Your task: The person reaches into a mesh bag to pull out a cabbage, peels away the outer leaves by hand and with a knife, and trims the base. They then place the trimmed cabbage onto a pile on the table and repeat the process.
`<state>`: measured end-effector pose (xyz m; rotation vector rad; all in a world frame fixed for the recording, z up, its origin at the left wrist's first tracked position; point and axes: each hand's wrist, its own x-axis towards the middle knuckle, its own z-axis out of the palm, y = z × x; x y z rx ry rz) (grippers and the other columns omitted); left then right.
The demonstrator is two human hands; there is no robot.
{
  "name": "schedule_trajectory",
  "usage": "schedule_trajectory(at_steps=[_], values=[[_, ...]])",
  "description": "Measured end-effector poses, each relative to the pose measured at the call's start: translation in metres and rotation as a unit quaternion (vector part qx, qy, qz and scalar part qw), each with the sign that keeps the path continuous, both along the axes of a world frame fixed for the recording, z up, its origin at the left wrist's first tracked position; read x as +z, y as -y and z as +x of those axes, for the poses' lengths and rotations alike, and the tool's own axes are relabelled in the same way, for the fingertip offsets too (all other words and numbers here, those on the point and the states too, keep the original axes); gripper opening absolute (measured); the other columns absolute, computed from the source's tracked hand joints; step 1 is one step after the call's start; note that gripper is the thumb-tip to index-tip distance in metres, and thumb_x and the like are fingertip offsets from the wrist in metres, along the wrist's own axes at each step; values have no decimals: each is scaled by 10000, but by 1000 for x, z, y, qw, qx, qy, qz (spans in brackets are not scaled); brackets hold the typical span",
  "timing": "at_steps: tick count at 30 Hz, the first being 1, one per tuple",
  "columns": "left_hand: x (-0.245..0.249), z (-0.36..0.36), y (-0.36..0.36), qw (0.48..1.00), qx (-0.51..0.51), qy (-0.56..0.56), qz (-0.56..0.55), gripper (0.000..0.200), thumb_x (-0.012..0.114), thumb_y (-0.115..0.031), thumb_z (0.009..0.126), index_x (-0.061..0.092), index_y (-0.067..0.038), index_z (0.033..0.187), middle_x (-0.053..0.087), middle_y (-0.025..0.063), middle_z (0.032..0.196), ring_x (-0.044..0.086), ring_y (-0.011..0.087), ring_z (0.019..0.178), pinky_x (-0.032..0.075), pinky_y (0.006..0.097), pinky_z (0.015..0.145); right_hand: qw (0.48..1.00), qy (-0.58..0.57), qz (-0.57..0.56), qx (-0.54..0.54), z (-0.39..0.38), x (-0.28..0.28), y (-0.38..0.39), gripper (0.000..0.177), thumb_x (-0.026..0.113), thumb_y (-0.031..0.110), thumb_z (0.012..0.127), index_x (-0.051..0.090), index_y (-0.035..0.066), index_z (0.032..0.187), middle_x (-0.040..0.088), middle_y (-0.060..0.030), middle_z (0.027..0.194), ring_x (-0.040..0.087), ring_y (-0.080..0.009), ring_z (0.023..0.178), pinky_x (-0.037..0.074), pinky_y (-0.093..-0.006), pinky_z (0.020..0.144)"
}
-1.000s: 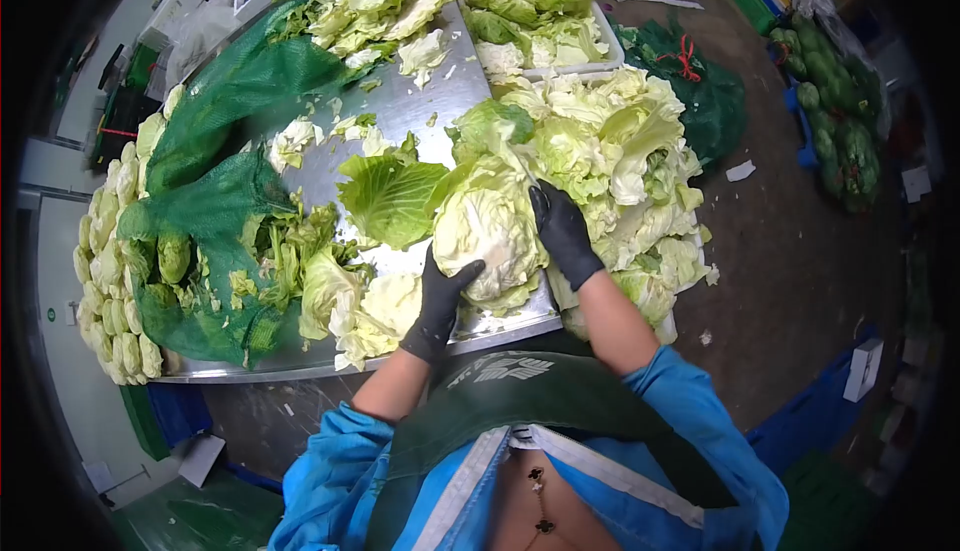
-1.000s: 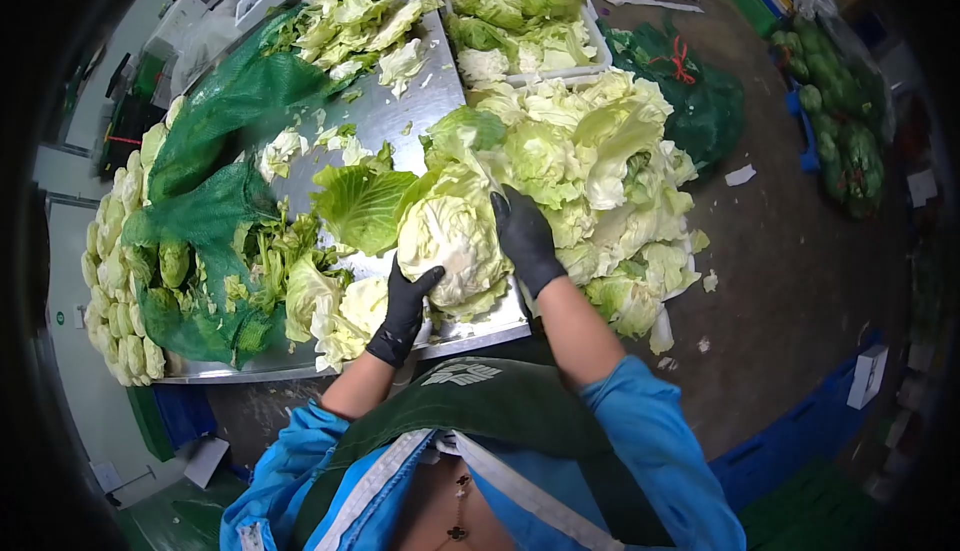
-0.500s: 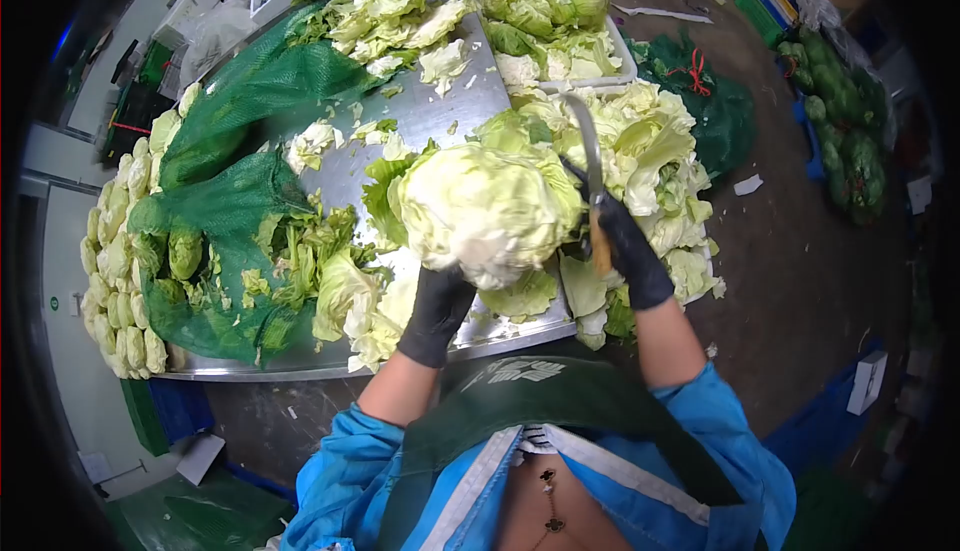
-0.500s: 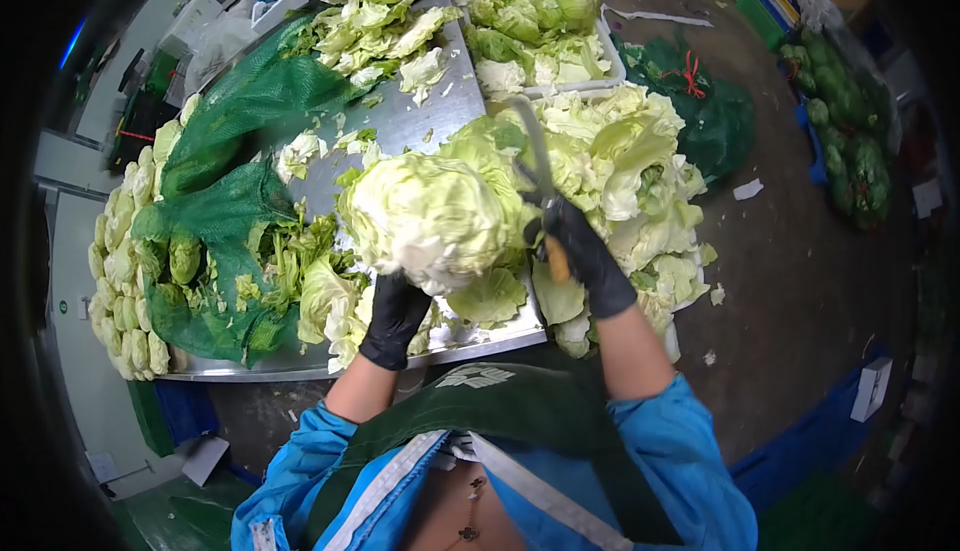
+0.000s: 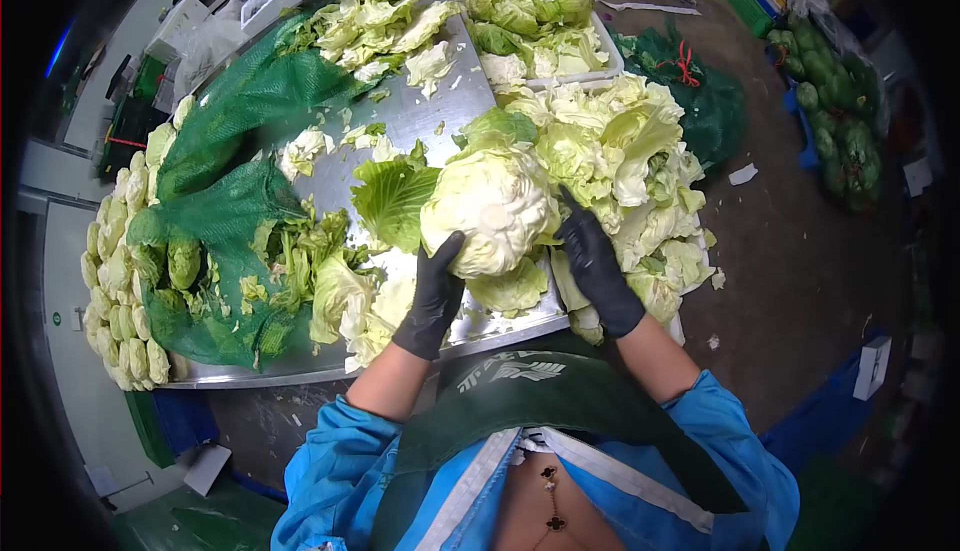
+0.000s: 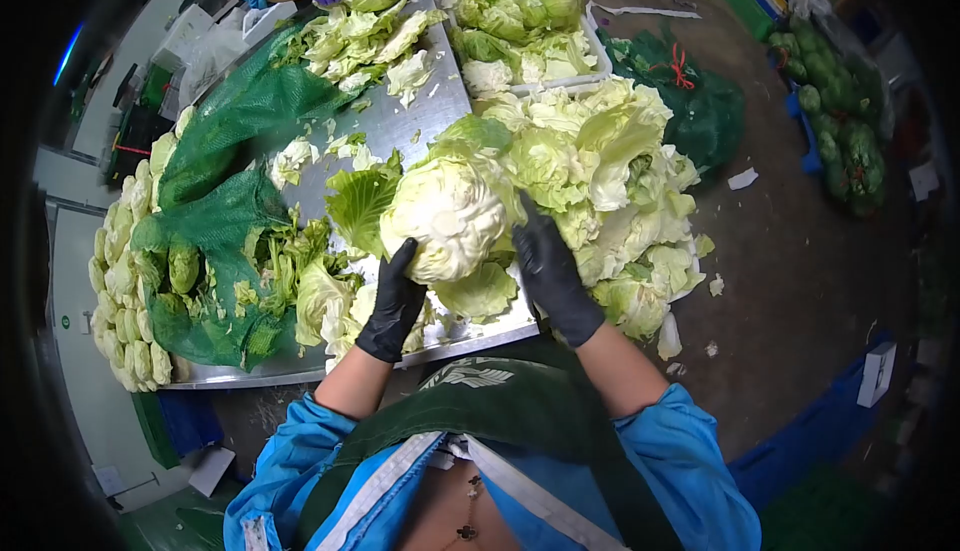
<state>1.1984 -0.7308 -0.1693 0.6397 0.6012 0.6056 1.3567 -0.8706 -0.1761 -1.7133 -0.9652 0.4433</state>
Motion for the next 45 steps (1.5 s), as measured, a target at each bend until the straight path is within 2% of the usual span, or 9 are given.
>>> schedule_trajectory(at_steps=[6, 8, 10, 18, 24, 30, 37, 42, 45], values=[[-32, 18, 24, 997, 67, -33, 15, 558, 646, -52, 773, 390, -6, 1266, 531, 110, 1173, 538, 215, 1051, 432, 338, 916, 989, 124, -72, -27, -35, -48, -2, 616, 496, 199, 908, 177, 49, 1413, 544, -261, 925, 570, -385, 678, 460, -432, 565], [-39, 20, 25, 996, 73, -39, 27, 543, 644, -50, 779, 402, -18, 1264, 534, 100, 1173, 538, 213, 1055, 436, 342, 916, 984, 89, -152, -21, -34, -44, -2, 578, 444, 178, 927, 168, 83, 1425, 491, -295, 1176, 576, -403, 873, 474, -409, 700], [-47, 21, 33, 995, 79, -47, 35, 528, 642, -48, 785, 415, -31, 1262, 537, 91, 1173, 539, 210, 1059, 439, 346, 916, 980, 141, -133, -41, -33, -44, -4, 626, 470, 248, 917, 148, 57, 1419, 549, -227, 873, 574, -370, 627, 457, -434, 515], [-19, 29, 68, 994, 87, -58, 25, 583, 629, -31, 785, 361, -53, 1303, 498, 88, 1226, 497, 218, 1118, 411, 368, 950, 946, 176, -192, -191, 26, -50, -30, 431, 509, 290, 902, 455, 21, 1233, 574, -221, 891, 588, -370, 742, 482, -414, 622], [-16, 8, 38, 992, -1, 63, -106, 509, 602, -113, 829, 387, -36, 1283, 522, 101, 1213, 496, 241, 1142, 405, 393, 980, 986, -148, 32, -75, 37, -6, -29, 356, 694, 307, 785, 628, 19, 985, 632, -176, 941, 605, -259, 858, 467, -333, 775], [-4, -5, 35, 994, -13, 64, -87, 493, 603, -118, 829, 403, -26, 1270, 533, 110, 1202, 513, 247, 1122, 407, 402, 981, 990, 100, 58, -76, 24, 40, -33, 372, 732, 247, 756, 606, 35, 1034, 572, -96, 763, 590, -216, 777, 470, -314, 730], [-24, -29, 29, 976, -28, 92, -197, 641, 630, -267, 792, 355, -31, 1320, 441, 150, 1318, 412, 314, 1225, 303, 470, 1052, 983, -175, 34, -36, 51, 41, -17, 289, 744, 226, 754, 582, -10, 794, 550, -1, 663, 497, -72, 625, 442, -238, 592], [-3, -32, 28, 922, -47, 259, -285, 663, 618, -281, 795, 331, 1, 1323, 456, 154, 1303, 431, 301, 1210, 298, 447, 1060, 981, 156, -44, -102, 74, 4, -15, 330, 738, 200, 736, 603, 31, 985, 575, 2, 691, 553, -154, 644, 465, -317, 623], [-4, -33, 29, 972, -18, 149, -182, 740, 677, -239, 752, 294, -42, 1354, 400, 129, 1354, 423, 273, 1221, 315, 412, 1046, 965, -260, 22, 37, 29, 66, 6, 630, 754, 188, 722, 448, 91, 1263, 591, -27, 890, 561, -159, 769, 477, -320, 703]])
